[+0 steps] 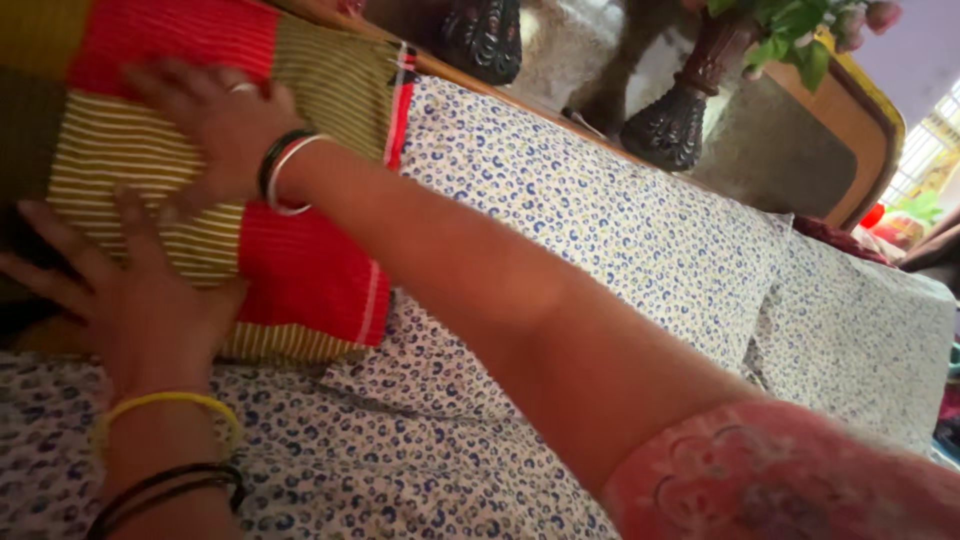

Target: The person wipes the wooden headboard shelf with a red patterned cloth, smooths the bedsheet, arranges pillows and a decorative patchwork cushion on the bed, wipes the bedsheet surface, then wipes a flower vase and places it on the headboard shelf.

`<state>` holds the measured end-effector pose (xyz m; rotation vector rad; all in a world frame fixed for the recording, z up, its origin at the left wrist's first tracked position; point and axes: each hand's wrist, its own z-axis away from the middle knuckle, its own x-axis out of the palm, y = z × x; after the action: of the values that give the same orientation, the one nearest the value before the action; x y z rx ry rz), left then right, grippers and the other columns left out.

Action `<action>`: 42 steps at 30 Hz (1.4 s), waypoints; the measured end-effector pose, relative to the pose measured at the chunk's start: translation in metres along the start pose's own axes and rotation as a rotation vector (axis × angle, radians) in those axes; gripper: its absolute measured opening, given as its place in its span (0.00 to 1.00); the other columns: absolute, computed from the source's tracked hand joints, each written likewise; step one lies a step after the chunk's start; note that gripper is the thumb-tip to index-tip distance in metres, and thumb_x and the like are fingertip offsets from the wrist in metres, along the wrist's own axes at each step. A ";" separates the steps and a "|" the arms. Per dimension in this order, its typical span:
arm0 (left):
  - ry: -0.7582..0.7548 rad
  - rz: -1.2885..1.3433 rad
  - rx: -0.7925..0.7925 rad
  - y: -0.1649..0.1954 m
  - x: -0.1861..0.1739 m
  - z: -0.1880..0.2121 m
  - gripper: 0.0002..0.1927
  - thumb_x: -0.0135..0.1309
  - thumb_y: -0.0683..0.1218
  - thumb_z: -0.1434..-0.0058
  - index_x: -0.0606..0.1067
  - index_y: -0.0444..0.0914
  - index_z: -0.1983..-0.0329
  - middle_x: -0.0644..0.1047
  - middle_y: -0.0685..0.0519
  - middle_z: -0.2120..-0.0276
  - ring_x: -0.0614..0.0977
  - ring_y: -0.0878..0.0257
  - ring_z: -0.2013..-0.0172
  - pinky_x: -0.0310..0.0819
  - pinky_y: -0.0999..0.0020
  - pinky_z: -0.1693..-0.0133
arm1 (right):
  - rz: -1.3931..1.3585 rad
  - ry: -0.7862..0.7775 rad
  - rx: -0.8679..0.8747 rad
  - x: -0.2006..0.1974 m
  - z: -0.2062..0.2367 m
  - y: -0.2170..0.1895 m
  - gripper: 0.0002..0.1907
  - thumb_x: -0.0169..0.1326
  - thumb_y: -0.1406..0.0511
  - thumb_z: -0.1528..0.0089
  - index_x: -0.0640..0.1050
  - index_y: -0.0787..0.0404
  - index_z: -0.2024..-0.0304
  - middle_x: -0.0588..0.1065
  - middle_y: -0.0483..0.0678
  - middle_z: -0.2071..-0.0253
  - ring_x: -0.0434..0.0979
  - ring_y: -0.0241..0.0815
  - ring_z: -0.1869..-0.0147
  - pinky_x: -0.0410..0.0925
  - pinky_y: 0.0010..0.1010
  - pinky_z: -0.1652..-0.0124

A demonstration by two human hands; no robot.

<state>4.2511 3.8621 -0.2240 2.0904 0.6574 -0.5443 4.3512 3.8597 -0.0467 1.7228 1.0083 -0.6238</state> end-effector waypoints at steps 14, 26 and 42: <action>-0.032 0.339 -0.053 -0.023 0.001 -0.003 0.71 0.75 0.65 0.59 0.48 0.54 0.15 0.33 0.25 0.25 0.40 0.18 0.28 0.52 0.25 0.34 | -0.108 0.293 0.124 -0.024 0.013 0.012 0.16 0.57 0.56 0.41 0.77 0.59 0.57 0.81 0.57 0.60 0.82 0.58 0.55 0.73 0.49 0.57; -0.045 0.433 0.084 -0.036 -0.015 -0.013 0.65 0.72 0.60 0.57 0.49 0.46 0.19 0.50 0.27 0.26 0.59 0.26 0.32 0.60 0.38 0.36 | -0.336 0.378 0.506 0.031 0.021 0.014 0.11 0.57 0.58 0.41 0.80 0.57 0.62 0.81 0.60 0.62 0.81 0.63 0.57 0.72 0.53 0.57; 0.353 0.280 -0.048 -0.049 -0.018 -0.010 0.58 0.69 0.64 0.38 0.49 0.31 0.22 0.53 0.33 0.27 0.55 0.32 0.30 0.50 0.42 0.32 | 0.241 0.333 -0.355 0.027 0.059 0.014 0.36 0.57 0.61 0.40 0.68 0.35 0.29 0.54 0.47 0.23 0.49 0.51 0.19 0.50 0.65 0.28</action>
<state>4.2078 3.8899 -0.2371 2.2047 0.5522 -0.0009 4.3800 3.8117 -0.0828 1.6220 1.0438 0.0039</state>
